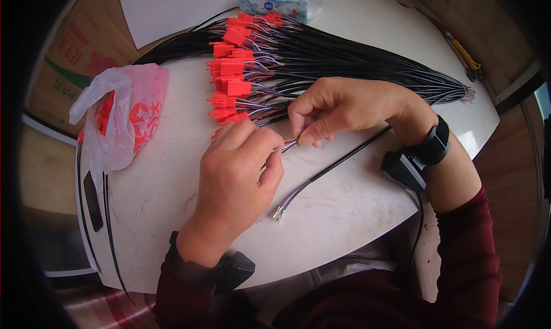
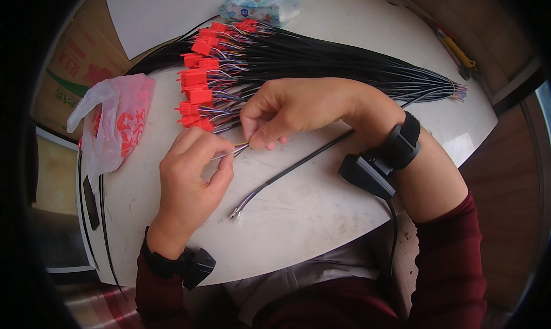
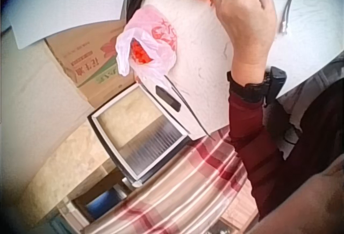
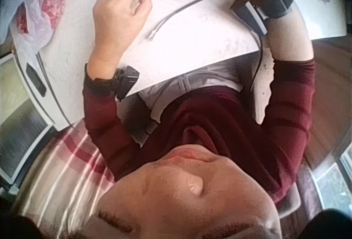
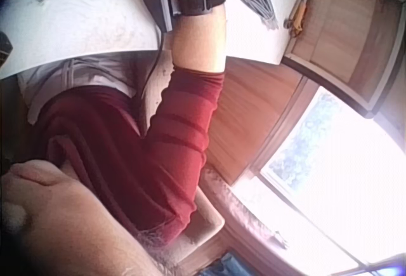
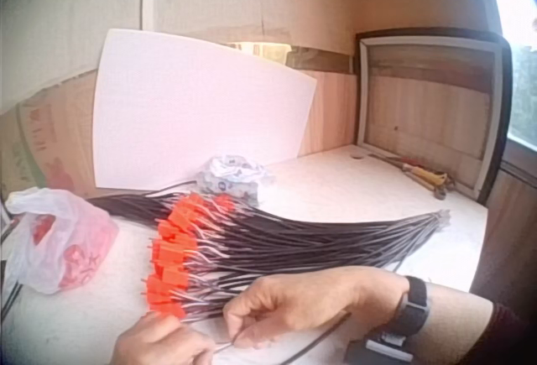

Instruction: The person is seen inserting multiple color-coded wires into red plastic connectors to assemble electrical wire harnesses.

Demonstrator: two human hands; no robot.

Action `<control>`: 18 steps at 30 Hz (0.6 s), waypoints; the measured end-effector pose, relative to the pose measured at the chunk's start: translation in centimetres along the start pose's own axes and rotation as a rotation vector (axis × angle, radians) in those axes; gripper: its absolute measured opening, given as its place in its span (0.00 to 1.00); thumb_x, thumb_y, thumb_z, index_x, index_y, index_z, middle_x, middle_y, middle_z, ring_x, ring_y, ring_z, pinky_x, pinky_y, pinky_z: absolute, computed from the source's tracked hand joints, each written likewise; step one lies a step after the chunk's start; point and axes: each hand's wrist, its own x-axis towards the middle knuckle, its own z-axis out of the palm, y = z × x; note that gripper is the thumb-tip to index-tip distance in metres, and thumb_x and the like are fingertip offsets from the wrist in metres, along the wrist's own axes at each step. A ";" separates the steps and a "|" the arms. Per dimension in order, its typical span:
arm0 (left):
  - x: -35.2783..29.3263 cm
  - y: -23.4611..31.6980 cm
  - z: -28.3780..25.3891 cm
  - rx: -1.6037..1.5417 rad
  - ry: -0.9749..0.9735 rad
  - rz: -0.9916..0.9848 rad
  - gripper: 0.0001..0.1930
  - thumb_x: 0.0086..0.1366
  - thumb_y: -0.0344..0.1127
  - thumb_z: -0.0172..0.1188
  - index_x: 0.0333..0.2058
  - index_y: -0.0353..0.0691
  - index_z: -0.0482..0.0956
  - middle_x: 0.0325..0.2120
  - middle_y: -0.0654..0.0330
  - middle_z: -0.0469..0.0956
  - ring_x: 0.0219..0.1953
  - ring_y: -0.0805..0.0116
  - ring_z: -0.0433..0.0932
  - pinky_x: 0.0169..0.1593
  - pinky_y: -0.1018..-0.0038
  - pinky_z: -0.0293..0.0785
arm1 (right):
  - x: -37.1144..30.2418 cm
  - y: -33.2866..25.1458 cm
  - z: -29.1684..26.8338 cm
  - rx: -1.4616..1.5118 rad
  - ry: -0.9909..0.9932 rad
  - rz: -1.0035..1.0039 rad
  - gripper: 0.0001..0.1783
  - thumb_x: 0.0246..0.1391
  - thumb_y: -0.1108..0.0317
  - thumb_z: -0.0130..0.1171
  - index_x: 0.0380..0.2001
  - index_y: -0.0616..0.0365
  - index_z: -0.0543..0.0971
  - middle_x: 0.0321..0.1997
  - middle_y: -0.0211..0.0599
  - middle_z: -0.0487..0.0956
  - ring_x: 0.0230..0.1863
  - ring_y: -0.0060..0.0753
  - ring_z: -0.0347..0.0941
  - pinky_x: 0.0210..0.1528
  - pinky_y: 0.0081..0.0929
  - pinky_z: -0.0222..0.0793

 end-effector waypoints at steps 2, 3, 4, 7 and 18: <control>0.1 0.3 -0.1 0.015 -0.021 -0.003 0.08 0.52 0.20 0.64 0.29 0.37 0.74 0.24 0.57 0.74 0.25 0.58 0.76 0.31 0.66 0.72 | 0.0 0.0 0.0 -0.010 0.001 0.001 0.08 0.58 0.65 0.61 0.31 0.60 0.81 0.28 0.26 0.79 0.31 0.19 0.74 0.36 0.22 0.70; 0.0 0.7 -0.1 -0.077 -0.044 -0.117 0.08 0.53 0.20 0.63 0.29 0.37 0.73 0.24 0.56 0.74 0.25 0.60 0.76 0.30 0.68 0.72 | 0.0 0.1 0.0 -0.010 0.002 0.002 0.08 0.58 0.65 0.61 0.31 0.60 0.81 0.28 0.26 0.79 0.31 0.19 0.74 0.36 0.22 0.70; 0.0 0.8 0.0 -0.168 -0.068 -0.230 0.08 0.54 0.20 0.63 0.29 0.37 0.73 0.23 0.56 0.75 0.24 0.62 0.77 0.29 0.70 0.73 | 0.0 0.1 0.0 -0.010 0.002 0.004 0.09 0.58 0.65 0.61 0.31 0.60 0.81 0.28 0.26 0.79 0.31 0.20 0.74 0.36 0.22 0.70; -0.2 0.6 -0.1 -0.206 -0.106 -0.284 0.07 0.55 0.20 0.62 0.30 0.36 0.73 0.23 0.56 0.76 0.24 0.64 0.78 0.27 0.72 0.73 | 0.0 0.0 -0.1 -0.020 0.001 0.002 0.09 0.59 0.65 0.61 0.31 0.60 0.81 0.28 0.26 0.80 0.31 0.20 0.74 0.36 0.22 0.70; -0.1 0.4 -0.1 -0.173 -0.115 -0.236 0.06 0.54 0.21 0.64 0.29 0.36 0.76 0.23 0.57 0.76 0.24 0.64 0.79 0.29 0.71 0.74 | 0.0 0.1 0.0 -0.017 0.003 -0.003 0.09 0.58 0.65 0.61 0.32 0.60 0.81 0.28 0.27 0.80 0.31 0.20 0.74 0.36 0.22 0.70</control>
